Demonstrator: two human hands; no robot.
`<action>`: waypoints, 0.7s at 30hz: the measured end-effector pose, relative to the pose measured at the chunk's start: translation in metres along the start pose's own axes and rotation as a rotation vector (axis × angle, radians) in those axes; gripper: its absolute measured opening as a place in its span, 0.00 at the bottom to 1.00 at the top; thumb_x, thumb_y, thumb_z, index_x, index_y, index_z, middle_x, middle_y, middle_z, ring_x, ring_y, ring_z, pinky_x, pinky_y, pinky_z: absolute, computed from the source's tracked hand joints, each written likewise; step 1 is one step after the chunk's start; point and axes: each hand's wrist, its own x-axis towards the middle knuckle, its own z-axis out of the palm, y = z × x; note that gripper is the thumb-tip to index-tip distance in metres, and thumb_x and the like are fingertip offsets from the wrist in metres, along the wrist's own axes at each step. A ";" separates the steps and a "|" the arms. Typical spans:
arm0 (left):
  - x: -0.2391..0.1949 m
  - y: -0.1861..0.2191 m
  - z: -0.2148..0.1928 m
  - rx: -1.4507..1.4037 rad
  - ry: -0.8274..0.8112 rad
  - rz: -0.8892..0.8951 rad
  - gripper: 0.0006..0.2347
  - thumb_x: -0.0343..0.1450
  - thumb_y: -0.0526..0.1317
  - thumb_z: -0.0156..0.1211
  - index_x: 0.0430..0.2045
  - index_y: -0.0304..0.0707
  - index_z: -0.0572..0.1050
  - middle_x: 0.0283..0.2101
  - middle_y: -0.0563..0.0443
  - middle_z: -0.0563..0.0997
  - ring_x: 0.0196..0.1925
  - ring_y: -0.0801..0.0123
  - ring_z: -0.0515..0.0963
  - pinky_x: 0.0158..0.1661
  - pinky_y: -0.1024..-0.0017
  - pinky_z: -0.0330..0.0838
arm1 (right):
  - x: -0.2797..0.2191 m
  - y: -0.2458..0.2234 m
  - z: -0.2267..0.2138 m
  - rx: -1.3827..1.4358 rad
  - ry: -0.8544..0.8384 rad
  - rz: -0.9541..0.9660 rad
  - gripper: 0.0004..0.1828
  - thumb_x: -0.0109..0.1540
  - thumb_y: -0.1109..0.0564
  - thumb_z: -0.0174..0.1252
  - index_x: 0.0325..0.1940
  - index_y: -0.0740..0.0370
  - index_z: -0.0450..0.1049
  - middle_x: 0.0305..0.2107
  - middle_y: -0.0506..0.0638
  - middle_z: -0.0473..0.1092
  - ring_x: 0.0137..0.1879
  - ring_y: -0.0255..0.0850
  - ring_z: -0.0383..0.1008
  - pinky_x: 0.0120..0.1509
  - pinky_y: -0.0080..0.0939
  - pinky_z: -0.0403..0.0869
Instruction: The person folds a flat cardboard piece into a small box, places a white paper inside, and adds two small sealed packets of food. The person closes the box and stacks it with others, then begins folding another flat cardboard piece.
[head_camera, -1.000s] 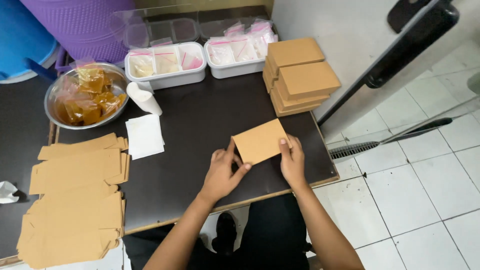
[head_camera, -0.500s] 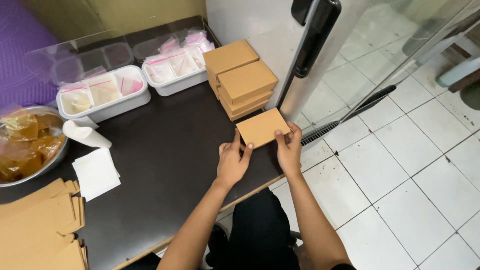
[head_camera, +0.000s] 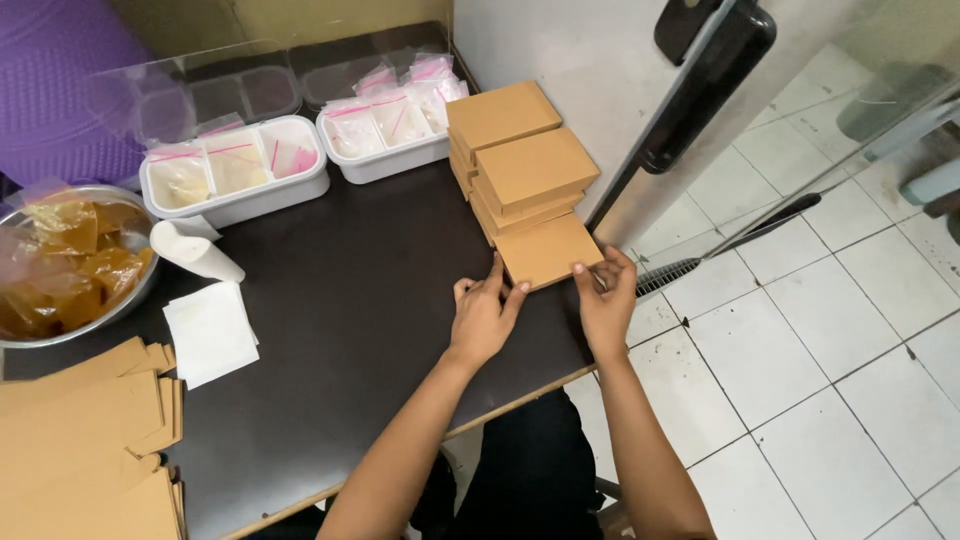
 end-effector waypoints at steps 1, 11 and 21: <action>0.000 -0.002 0.001 -0.001 0.010 0.003 0.31 0.78 0.54 0.48 0.68 0.21 0.59 0.35 0.45 0.86 0.47 0.58 0.82 0.63 0.56 0.52 | 0.000 -0.001 0.000 0.002 -0.005 0.001 0.30 0.64 0.63 0.66 0.65 0.69 0.59 0.44 0.55 0.61 0.55 0.46 0.74 0.64 0.45 0.74; -0.003 0.006 -0.006 -0.034 0.010 0.000 0.31 0.78 0.54 0.50 0.66 0.20 0.61 0.36 0.45 0.86 0.48 0.59 0.82 0.64 0.56 0.51 | 0.003 0.008 0.001 -0.056 0.046 0.014 0.26 0.61 0.61 0.70 0.59 0.66 0.65 0.42 0.53 0.65 0.55 0.43 0.74 0.60 0.40 0.76; -0.046 -0.017 -0.020 -0.246 0.099 0.011 0.29 0.78 0.45 0.51 0.70 0.20 0.54 0.38 0.40 0.84 0.48 0.53 0.82 0.70 0.52 0.49 | -0.005 0.027 -0.008 -0.212 0.165 -0.143 0.06 0.73 0.57 0.54 0.50 0.61 0.68 0.35 0.49 0.62 0.42 0.40 0.68 0.49 0.41 0.65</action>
